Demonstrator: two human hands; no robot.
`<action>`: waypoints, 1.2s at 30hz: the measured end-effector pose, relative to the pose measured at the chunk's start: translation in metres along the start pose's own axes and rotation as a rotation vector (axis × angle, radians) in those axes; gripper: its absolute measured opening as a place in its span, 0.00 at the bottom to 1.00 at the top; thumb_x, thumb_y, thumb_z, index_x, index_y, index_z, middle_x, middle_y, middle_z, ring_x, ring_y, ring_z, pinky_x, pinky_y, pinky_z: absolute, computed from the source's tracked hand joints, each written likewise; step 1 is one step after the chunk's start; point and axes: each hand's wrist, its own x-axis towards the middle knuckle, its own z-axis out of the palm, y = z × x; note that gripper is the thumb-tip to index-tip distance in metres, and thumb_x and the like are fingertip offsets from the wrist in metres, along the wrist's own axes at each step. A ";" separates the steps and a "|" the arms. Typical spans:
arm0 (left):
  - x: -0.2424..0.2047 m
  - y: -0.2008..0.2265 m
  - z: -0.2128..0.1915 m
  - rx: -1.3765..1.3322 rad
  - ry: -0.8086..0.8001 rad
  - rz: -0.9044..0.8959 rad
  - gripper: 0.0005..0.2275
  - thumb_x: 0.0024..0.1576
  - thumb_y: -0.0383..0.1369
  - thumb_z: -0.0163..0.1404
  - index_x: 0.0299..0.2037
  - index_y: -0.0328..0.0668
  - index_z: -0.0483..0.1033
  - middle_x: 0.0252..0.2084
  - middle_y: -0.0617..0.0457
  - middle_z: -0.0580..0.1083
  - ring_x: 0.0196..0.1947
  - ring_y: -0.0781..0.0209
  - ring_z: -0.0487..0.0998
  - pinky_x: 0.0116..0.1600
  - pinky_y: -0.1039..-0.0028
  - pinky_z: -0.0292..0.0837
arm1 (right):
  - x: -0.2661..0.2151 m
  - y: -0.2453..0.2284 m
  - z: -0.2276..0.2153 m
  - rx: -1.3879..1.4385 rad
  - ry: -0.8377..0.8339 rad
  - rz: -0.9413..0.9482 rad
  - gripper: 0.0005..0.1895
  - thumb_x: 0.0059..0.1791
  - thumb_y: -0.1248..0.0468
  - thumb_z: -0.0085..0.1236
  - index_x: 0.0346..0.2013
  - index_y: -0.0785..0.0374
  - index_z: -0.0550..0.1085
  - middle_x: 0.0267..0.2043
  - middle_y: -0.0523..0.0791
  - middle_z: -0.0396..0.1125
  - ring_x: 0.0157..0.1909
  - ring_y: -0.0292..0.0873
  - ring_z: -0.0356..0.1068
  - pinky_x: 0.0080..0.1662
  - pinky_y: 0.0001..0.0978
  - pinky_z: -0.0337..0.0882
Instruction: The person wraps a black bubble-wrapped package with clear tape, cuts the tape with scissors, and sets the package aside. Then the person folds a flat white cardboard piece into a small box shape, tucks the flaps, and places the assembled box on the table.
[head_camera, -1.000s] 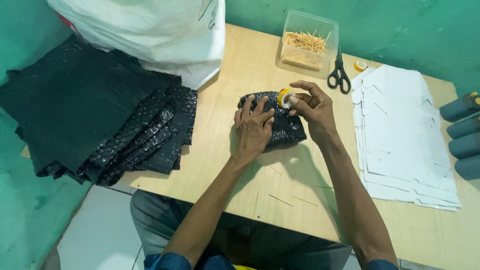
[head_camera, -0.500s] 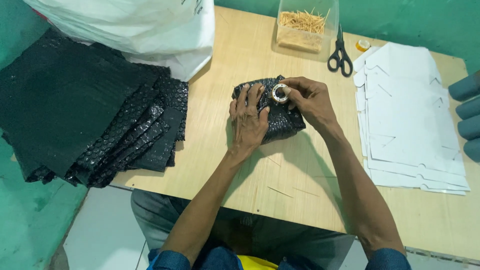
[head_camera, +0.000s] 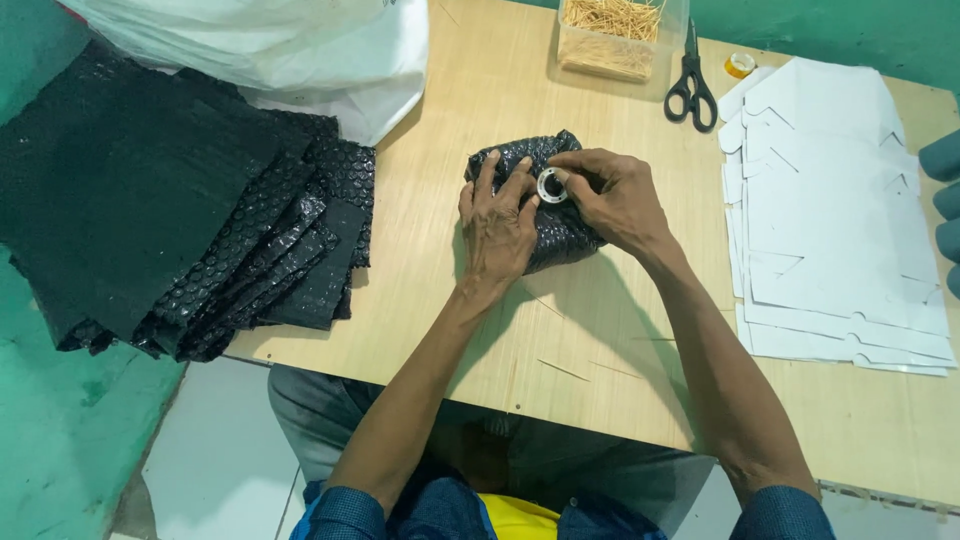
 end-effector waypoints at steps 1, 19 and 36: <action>0.000 0.000 0.000 0.001 -0.001 -0.001 0.13 0.63 0.34 0.45 0.58 0.51 0.71 0.56 0.60 0.77 0.75 0.53 0.53 0.71 0.40 0.45 | -0.001 0.000 0.000 0.002 0.000 0.001 0.10 0.53 0.70 0.58 0.48 0.66 0.81 0.39 0.57 0.75 0.42 0.52 0.77 0.34 0.35 0.75; 0.001 0.001 0.001 -0.061 0.005 -0.026 0.03 0.63 0.34 0.47 0.42 0.51 0.74 0.63 0.57 0.73 0.75 0.51 0.52 0.71 0.40 0.43 | 0.003 0.017 0.006 0.291 0.085 0.107 0.12 0.49 0.76 0.57 0.47 0.75 0.78 0.35 0.61 0.70 0.35 0.47 0.75 0.33 0.33 0.81; -0.001 0.003 0.001 -0.131 0.034 -0.009 0.13 0.64 0.33 0.47 0.57 0.49 0.73 0.50 0.54 0.78 0.75 0.50 0.54 0.71 0.39 0.41 | 0.008 0.047 0.009 0.383 0.131 -0.045 0.14 0.48 0.78 0.49 0.40 0.65 0.82 0.55 0.54 0.63 0.30 0.39 0.73 0.29 0.21 0.77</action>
